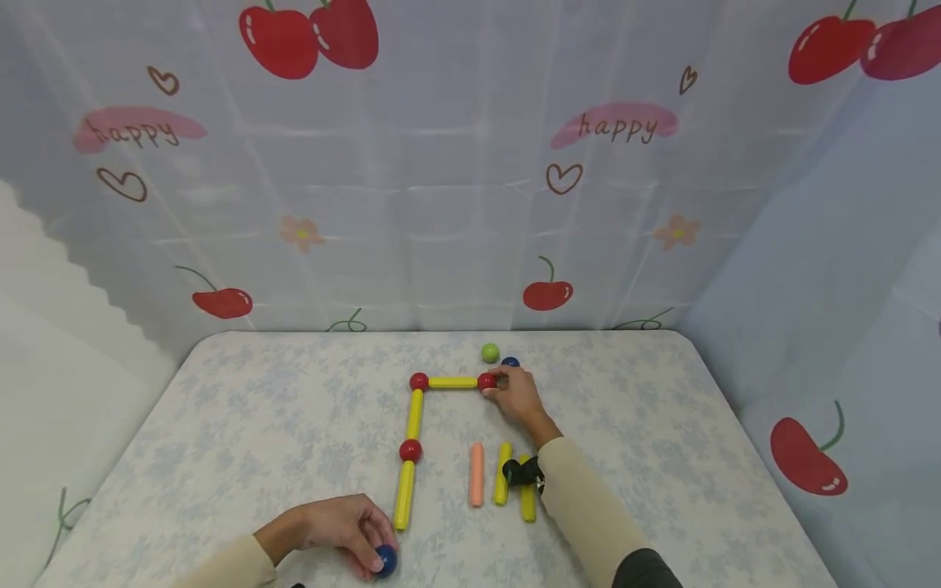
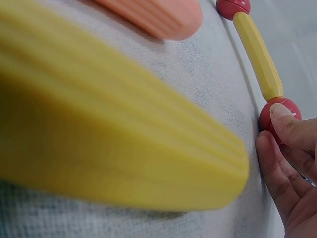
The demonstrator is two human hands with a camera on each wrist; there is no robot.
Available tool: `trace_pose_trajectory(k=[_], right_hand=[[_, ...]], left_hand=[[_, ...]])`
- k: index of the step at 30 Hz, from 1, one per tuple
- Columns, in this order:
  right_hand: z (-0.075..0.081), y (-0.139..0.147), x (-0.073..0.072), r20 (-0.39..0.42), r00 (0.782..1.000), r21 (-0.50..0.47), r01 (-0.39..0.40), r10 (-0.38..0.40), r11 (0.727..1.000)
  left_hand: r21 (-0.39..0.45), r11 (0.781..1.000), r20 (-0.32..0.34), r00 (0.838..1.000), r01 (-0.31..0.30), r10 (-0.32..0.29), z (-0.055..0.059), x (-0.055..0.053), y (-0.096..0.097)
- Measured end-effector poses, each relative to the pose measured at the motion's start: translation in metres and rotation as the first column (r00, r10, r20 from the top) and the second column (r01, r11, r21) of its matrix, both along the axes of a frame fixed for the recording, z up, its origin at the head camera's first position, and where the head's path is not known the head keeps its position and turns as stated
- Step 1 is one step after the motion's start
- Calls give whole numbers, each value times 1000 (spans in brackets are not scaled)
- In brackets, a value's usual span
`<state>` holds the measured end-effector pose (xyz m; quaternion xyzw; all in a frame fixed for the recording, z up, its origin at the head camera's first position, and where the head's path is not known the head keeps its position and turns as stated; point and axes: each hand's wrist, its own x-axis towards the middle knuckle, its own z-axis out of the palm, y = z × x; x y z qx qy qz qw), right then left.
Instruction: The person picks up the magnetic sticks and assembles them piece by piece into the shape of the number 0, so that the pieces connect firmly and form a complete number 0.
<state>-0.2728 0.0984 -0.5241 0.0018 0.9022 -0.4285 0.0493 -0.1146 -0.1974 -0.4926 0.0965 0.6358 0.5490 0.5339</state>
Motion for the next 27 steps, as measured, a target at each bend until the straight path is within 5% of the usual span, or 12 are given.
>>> trace_pose_trajectory(k=[14,27], right_hand=[[1,0,0,11,1000,-4,-7,7,1000],[0,2,0,-17,1000,-13,-24,24,1000]], left_hand=[[-107,981,-40,986,-165,161,-10,3,14],[-150,968,-52,979,-202,196,-8,0,20]])
